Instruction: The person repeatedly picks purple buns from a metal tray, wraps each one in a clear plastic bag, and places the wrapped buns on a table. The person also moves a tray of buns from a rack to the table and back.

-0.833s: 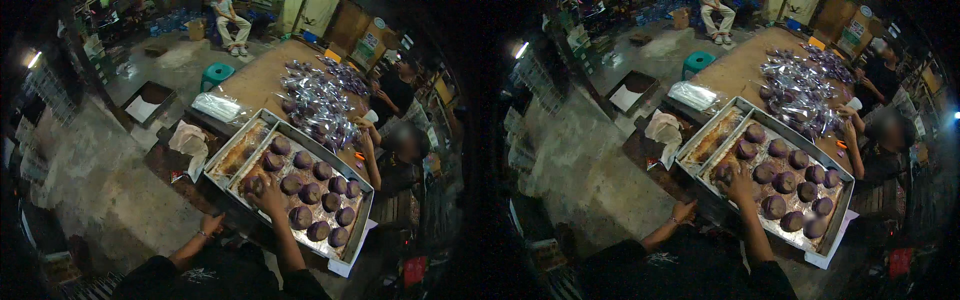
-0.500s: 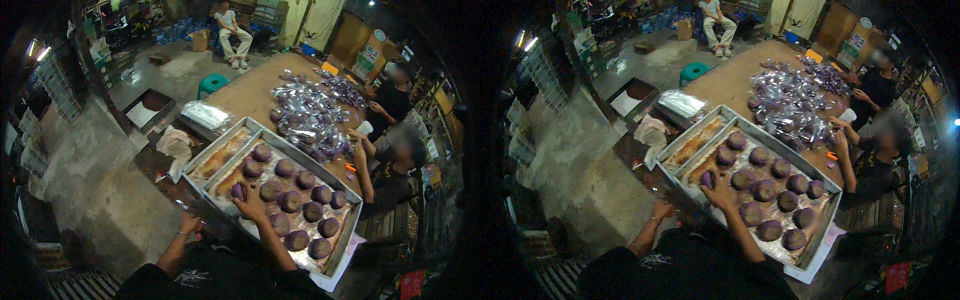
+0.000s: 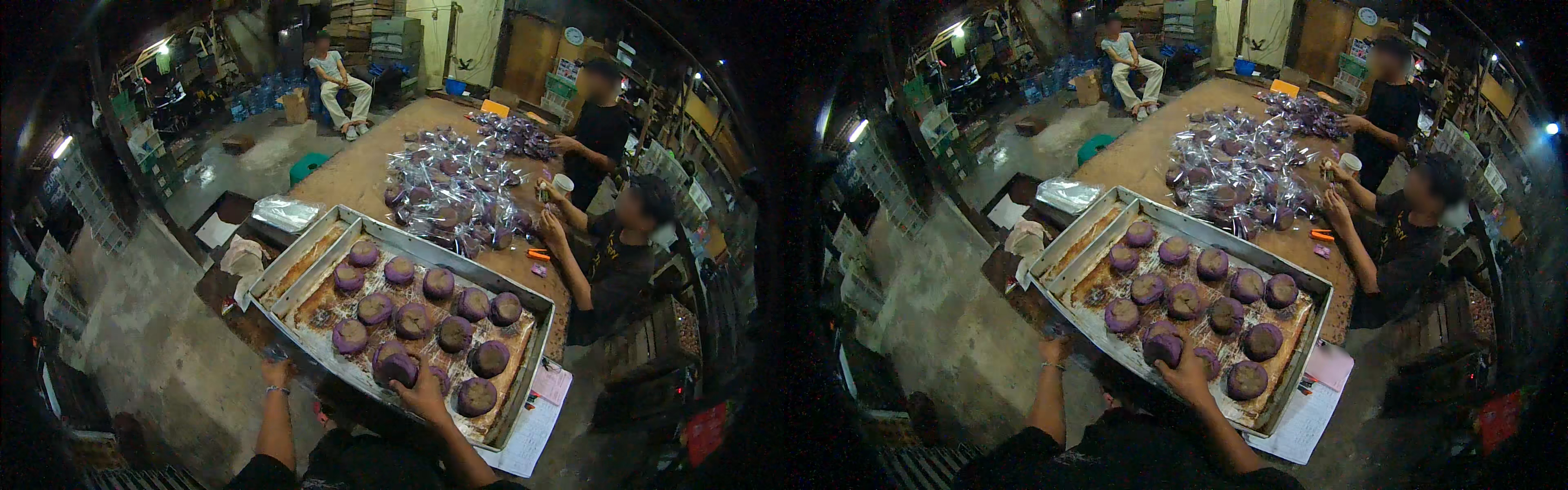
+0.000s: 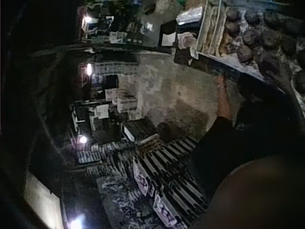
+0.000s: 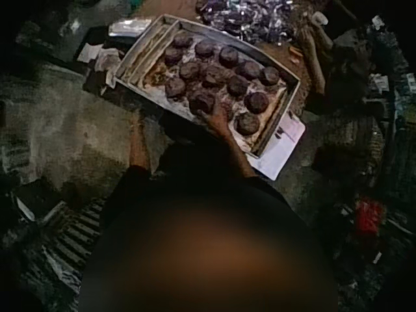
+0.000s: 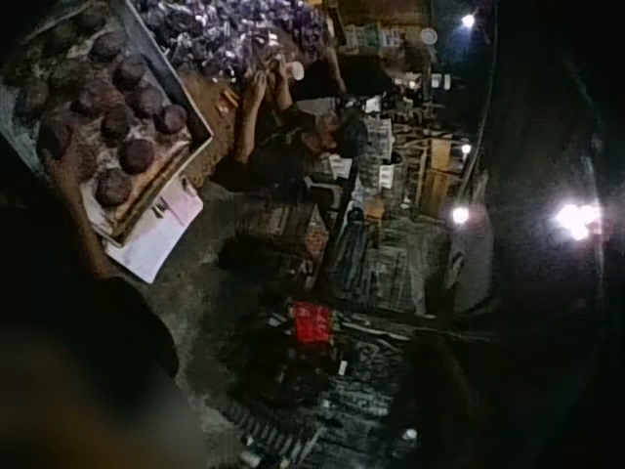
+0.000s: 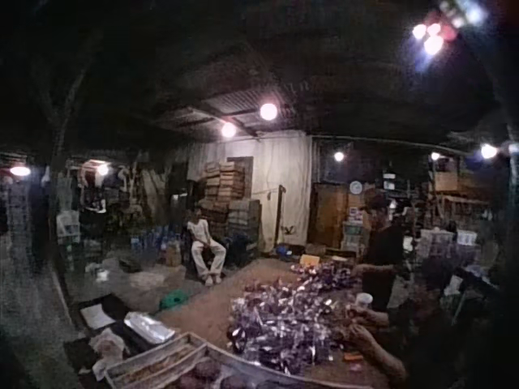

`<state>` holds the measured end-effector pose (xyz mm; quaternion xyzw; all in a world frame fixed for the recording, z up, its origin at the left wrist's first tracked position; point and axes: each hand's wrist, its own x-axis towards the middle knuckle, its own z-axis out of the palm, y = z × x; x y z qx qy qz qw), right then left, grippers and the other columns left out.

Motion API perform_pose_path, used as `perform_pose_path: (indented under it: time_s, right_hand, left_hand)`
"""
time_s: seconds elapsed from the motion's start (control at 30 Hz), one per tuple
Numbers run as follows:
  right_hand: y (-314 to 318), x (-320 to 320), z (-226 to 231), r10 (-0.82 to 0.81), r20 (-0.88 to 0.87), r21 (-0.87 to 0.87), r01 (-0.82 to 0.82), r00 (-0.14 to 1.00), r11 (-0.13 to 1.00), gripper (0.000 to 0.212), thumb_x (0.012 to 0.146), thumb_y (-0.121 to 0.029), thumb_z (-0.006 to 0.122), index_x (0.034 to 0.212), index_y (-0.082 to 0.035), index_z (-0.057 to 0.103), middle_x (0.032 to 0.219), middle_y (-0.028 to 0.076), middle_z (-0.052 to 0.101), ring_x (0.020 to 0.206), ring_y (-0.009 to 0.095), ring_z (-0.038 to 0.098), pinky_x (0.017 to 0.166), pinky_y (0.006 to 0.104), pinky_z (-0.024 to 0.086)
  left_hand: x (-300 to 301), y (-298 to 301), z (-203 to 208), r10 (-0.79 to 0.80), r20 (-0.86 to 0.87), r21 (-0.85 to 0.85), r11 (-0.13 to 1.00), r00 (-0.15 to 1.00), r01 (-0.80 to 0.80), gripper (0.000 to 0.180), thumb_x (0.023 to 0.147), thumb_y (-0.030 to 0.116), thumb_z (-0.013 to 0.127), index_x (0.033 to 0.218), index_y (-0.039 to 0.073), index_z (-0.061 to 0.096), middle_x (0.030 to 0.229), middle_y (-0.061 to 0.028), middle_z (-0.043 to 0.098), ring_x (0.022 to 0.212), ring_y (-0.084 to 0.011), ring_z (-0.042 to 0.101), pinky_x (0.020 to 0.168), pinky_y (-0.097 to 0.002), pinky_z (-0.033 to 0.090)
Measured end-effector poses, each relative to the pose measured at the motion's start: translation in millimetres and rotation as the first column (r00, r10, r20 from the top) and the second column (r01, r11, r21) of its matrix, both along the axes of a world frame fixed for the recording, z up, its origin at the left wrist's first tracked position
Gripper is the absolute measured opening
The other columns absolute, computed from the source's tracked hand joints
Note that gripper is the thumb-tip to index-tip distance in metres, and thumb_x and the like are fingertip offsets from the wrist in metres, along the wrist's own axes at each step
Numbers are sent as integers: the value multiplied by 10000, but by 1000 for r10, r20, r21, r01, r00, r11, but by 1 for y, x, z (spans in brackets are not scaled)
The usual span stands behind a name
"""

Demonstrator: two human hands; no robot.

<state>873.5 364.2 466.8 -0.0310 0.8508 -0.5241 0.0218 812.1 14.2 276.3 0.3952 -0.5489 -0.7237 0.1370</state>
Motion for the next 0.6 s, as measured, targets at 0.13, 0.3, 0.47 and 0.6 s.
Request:
perform_pose_path:
  time_s: [0.13, 0.3, 0.47, 0.6]
  right_hand:
    - [6, 3, -8, -39, -10, 274, 40, 999, 961, 679, 780, -263, 658, 1333, -95, 303, 860, 284, 612, 758, 461, 603, 685, 499, 487]
    - [-1, 3, -17, -66, -47, 218, 75, 997, 973, 663, 790, -270, 645, 1334, -102, 307, 824, 288, 611, 739, 460, 598, 681, 514, 475]
    - [6, -1, -22, -35, -39, 154, 40, 999, 987, 643, 793, -270, 639, 1334, -116, 326, 835, 276, 620, 767, 458, 603, 700, 507, 485]
    - [10, -5, -14, -76, -22, 171, 78, 997, 982, 642, 787, -277, 657, 1328, -133, 343, 952, 264, 623, 874, 425, 615, 775, 474, 486]
  left_hand:
    - [-8, 3, -27, 153, 4, -109, 983, 988, -151, 251, 701, 29, 701, 832, 31, 487, 620, -84, 532, 388, -202, 463, 351, -356, 393]
    - [-11, -8, -25, -35, -65, 188, 981, 997, 46, 142, 761, 30, 638, 820, 22, 510, 646, -111, 578, 458, -234, 549, 400, -347, 472]
    - [-18, -6, 8, -199, 73, 524, 841, 977, 132, 109, 836, 148, 562, 782, 55, 579, 657, -78, 605, 441, -204, 500, 387, -270, 425]
    - [-37, -20, 37, -567, 313, 384, 809, 762, 445, 187, 876, 184, 505, 838, 14, 574, 701, -117, 619, 553, -214, 578, 434, -325, 474]
